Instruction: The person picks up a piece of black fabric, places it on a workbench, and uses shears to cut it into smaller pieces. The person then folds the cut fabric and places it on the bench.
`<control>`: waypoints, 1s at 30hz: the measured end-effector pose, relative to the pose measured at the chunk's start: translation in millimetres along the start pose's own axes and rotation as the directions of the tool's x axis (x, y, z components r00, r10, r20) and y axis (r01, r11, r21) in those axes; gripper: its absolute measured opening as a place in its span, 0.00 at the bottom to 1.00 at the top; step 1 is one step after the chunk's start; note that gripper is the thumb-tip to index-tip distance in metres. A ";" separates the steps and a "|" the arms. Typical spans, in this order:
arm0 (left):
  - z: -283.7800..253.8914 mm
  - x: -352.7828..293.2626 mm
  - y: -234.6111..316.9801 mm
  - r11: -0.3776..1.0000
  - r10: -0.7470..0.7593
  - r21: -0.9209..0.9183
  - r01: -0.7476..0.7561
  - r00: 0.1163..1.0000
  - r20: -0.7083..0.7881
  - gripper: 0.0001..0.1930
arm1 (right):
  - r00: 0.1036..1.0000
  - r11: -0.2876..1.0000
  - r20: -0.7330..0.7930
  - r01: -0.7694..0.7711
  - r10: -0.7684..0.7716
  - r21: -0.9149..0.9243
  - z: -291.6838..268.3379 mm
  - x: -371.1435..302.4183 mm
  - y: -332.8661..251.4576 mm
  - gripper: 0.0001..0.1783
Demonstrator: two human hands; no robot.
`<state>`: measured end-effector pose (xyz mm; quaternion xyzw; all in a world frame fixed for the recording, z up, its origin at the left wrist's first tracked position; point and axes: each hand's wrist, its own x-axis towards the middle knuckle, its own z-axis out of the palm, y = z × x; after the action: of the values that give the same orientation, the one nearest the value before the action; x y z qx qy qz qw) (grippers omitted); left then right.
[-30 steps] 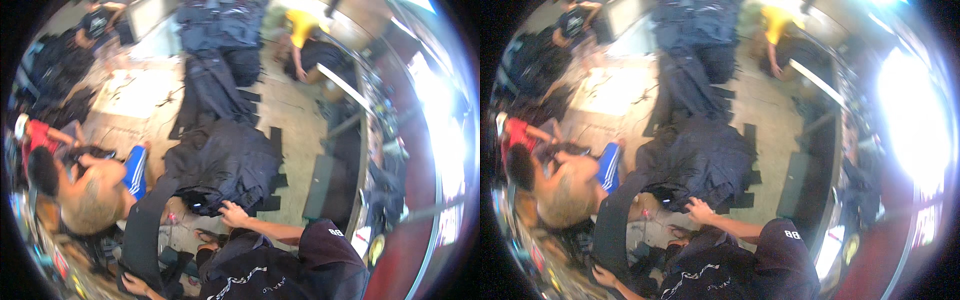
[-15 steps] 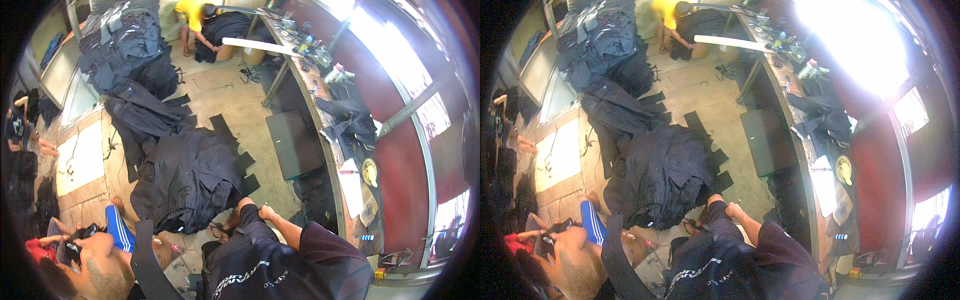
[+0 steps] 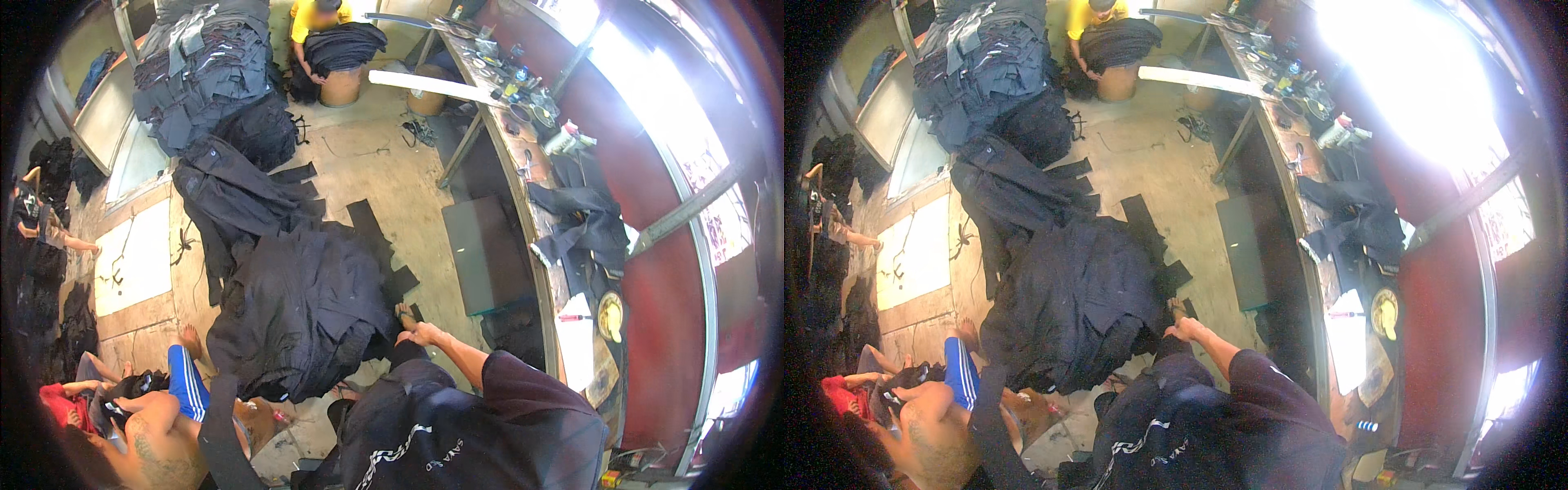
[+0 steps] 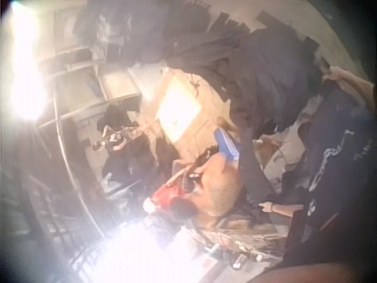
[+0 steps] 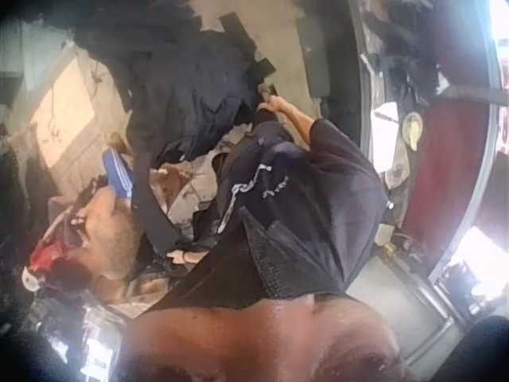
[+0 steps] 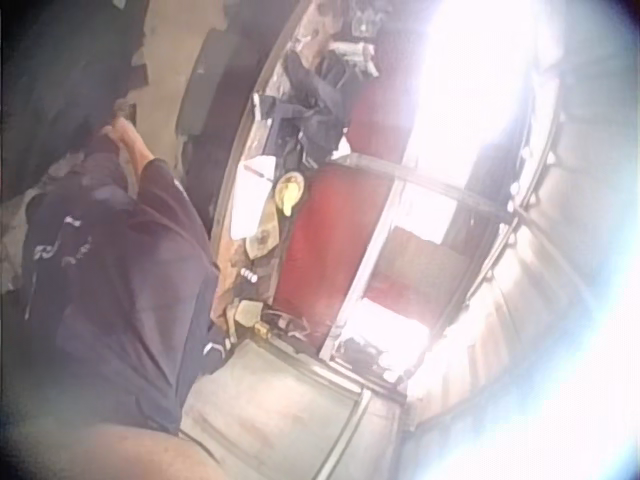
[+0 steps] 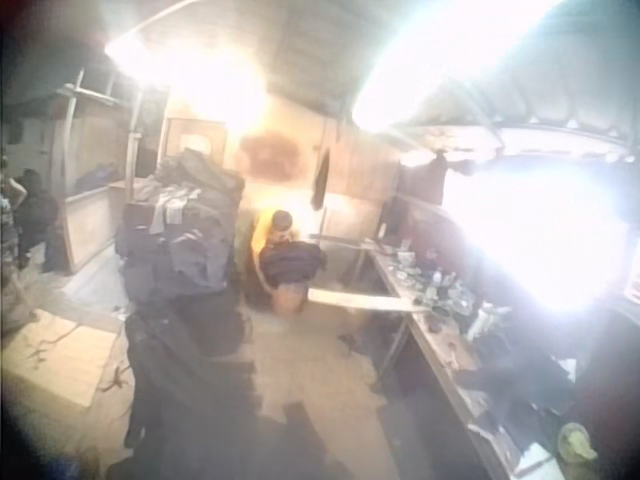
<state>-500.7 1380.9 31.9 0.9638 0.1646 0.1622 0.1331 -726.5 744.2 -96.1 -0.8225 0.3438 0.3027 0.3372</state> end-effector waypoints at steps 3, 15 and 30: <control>3.9 -19.5 39.2 1.000 -0.001 0.025 0.002 1.000 -0.019 0.28 | 0.983 0.990 -0.128 0.120 -0.128 -0.072 -67.3 54.7 -2.7 0.28; 11.0 -46.9 97.5 0.996 -0.047 0.076 0.049 0.999 -0.023 0.28 | 0.937 0.988 -0.318 -0.156 0.145 -0.010 -220.5 98.5 127.5 0.28; 8.3 -32.5 -35.7 0.974 -0.213 0.067 0.218 0.974 -0.071 0.30 | 0.948 0.911 0.098 0.320 -0.304 -0.262 -76.3 18.4 -77.7 0.25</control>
<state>-536.5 1400.1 4.5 0.9389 0.2784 0.1711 0.1086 -635.7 721.1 -37.7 -0.8968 0.1534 0.3123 0.2733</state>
